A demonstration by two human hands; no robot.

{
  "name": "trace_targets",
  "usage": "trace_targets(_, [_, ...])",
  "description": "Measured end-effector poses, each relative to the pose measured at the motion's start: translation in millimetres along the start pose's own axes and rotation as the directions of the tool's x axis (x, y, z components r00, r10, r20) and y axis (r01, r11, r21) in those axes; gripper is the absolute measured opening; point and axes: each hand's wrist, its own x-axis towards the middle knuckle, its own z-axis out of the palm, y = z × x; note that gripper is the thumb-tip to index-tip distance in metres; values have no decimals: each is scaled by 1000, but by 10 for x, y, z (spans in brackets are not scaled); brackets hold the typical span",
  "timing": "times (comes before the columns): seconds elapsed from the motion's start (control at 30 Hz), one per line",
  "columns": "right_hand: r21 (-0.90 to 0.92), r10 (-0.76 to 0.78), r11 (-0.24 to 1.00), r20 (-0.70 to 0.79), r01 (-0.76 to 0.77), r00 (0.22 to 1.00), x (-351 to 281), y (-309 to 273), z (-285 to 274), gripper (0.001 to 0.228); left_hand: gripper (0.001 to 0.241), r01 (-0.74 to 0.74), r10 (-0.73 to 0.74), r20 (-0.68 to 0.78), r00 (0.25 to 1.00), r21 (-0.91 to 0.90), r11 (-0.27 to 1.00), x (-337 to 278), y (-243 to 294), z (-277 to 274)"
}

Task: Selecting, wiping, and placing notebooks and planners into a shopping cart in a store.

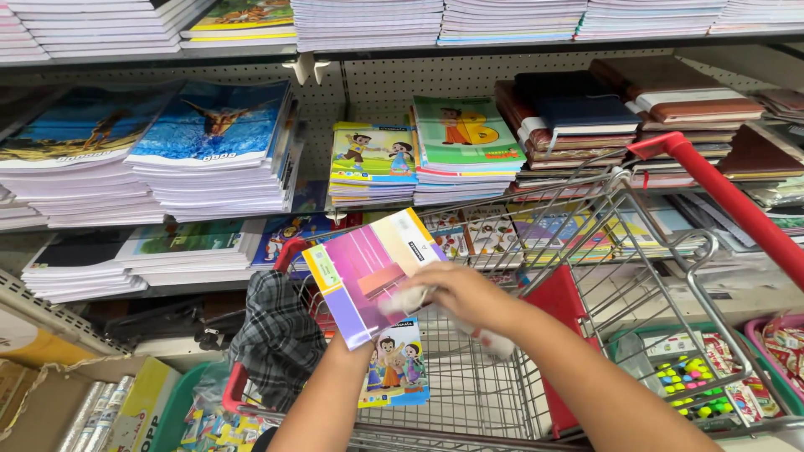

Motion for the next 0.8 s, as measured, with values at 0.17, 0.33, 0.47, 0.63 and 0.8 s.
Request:
trace_targets(0.17, [-208, 92, 957, -437, -200, 895, 71, -236, -282, 41, 68, 18, -15, 168, 986, -14, 1000, 48, -55, -110])
trace_targets(0.33, [146, 372, 913, -677, -380, 635, 69, -382, -222, 48, 60, 41, -29, 327, 945, -29, 999, 104, -151, -290])
trace_targets(0.47, [-75, 220, 957, -433, -279, 874, -34, -192, 203, 33, 54, 51, -27, 450, 892, -41, 998, 283, -293, -602])
trace_targets(0.63, [-234, -91, 969, -46, 78, 995, -21, -462, 580, 42, 64, 31, -48, 308, 950, 61, 998, 908, -466, -1495])
trace_targets(0.8, [-570, -326, 781, -24, 255, 945, 110, -531, 564, 60, 64, -171, 40, 457, 889, 250, 953, 667, -547, -1285])
